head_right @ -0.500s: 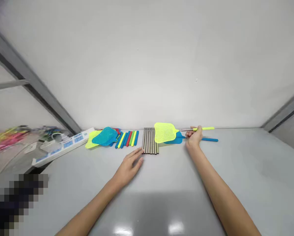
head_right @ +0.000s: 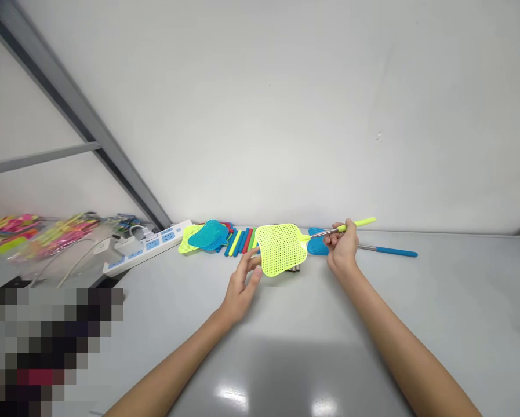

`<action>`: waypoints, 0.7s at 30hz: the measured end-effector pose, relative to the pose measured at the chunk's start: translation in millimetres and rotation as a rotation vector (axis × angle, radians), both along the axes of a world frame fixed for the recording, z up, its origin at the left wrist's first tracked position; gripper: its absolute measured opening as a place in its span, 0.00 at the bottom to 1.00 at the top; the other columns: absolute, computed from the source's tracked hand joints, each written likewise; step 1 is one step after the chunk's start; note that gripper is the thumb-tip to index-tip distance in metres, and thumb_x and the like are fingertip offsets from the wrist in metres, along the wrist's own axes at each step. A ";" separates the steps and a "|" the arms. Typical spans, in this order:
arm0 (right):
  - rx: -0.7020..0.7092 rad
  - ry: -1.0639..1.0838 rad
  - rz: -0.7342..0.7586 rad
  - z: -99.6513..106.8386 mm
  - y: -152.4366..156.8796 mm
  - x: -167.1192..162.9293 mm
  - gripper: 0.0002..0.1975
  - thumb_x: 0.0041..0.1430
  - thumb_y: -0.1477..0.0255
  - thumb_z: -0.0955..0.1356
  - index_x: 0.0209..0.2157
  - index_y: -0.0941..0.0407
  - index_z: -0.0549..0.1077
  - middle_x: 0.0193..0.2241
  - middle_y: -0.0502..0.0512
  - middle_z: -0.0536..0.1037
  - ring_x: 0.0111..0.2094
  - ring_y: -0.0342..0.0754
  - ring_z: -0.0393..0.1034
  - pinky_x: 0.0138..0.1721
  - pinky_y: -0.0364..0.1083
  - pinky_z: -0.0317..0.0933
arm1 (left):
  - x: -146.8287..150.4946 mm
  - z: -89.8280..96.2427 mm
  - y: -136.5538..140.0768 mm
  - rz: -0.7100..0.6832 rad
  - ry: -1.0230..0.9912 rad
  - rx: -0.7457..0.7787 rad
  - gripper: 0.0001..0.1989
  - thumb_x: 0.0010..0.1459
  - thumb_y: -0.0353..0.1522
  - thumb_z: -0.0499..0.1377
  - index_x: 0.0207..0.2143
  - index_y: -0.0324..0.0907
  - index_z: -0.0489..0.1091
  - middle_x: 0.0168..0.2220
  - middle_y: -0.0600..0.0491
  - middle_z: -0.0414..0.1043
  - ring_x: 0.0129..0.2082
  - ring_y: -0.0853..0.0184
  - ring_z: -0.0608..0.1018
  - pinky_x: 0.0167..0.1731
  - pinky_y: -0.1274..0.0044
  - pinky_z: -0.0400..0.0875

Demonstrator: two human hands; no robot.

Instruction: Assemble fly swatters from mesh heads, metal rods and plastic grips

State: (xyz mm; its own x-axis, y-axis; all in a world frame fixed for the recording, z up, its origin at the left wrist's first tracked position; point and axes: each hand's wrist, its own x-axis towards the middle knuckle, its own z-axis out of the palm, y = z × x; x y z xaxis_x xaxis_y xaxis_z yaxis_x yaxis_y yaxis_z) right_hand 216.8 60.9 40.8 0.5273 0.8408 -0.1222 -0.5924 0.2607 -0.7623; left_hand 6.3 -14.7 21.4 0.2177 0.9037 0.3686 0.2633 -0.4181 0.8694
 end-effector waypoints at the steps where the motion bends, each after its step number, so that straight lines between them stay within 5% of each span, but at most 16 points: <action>1: 0.004 0.002 0.020 0.5 -1.9 -3.0 0.13 0.51 0.67 0.59 0.17 0.58 0.61 0.05 0.42 0.51 0.08 0.37 0.48 0.11 0.37 0.48 | 0.4 -0.2 -0.1 0.006 -0.032 -0.015 0.22 0.57 0.34 0.47 0.54 0.43 0.46 0.46 0.48 0.65 0.45 0.67 0.67 0.44 0.72 0.59; 9: 0.051 0.013 0.108 1.8 -7.7 -12.1 0.13 0.51 0.66 0.58 0.18 0.58 0.62 0.06 0.43 0.54 0.09 0.38 0.51 0.11 0.37 0.49 | 2.2 1.2 -1.1 0.033 -0.183 -0.022 0.25 0.57 0.34 0.46 0.56 0.43 0.42 0.48 0.47 0.63 0.49 0.66 0.65 0.47 0.72 0.58; 21: -0.035 0.011 0.055 1.3 -3.4 -4.8 0.14 0.51 0.68 0.57 0.17 0.58 0.62 0.06 0.43 0.54 0.10 0.37 0.51 0.11 0.36 0.49 | 0.6 -3.8 0.3 0.067 -0.074 -0.012 0.24 0.56 0.34 0.47 0.55 0.44 0.48 0.48 0.49 0.64 0.46 0.68 0.67 0.47 0.74 0.58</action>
